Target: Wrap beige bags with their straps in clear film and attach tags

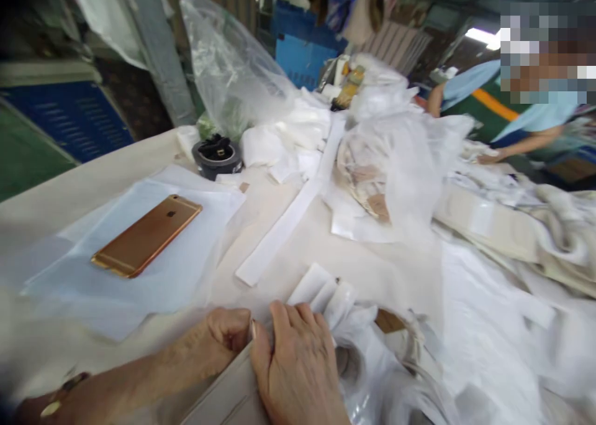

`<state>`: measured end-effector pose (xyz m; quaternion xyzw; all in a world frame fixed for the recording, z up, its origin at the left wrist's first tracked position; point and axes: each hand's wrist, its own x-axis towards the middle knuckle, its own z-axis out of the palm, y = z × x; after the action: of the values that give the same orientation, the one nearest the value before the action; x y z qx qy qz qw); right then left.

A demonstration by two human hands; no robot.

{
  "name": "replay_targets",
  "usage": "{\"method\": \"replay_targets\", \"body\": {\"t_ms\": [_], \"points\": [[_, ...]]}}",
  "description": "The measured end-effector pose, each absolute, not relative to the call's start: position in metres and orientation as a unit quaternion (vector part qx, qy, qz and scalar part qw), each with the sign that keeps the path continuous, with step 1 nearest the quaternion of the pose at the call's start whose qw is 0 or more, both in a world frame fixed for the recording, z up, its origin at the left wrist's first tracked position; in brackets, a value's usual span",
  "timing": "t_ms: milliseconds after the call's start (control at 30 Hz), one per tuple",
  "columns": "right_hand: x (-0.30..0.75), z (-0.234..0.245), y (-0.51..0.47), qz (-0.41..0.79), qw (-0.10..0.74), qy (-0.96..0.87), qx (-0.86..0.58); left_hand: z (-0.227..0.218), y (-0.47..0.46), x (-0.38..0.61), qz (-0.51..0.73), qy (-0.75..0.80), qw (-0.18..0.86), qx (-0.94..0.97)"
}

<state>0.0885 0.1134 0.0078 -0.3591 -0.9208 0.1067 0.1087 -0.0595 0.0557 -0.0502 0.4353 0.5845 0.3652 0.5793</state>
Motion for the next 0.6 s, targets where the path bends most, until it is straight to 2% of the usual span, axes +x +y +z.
{"method": "replay_targets", "body": {"t_ms": [200,433,600], "points": [[0.08,0.022,0.105,0.174,0.094,-0.88,-0.431,-0.045,0.061,-0.069,0.337,0.632,0.519,0.467],[0.075,0.004,0.104,0.109,0.14,-0.887,-0.426,-0.046,0.053,-0.073,0.359,0.656,0.499,0.438],[0.068,-0.007,0.11,0.074,0.126,-0.888,-0.435,-0.028,0.05,-0.074,0.38,0.629,0.582,0.348]]}}
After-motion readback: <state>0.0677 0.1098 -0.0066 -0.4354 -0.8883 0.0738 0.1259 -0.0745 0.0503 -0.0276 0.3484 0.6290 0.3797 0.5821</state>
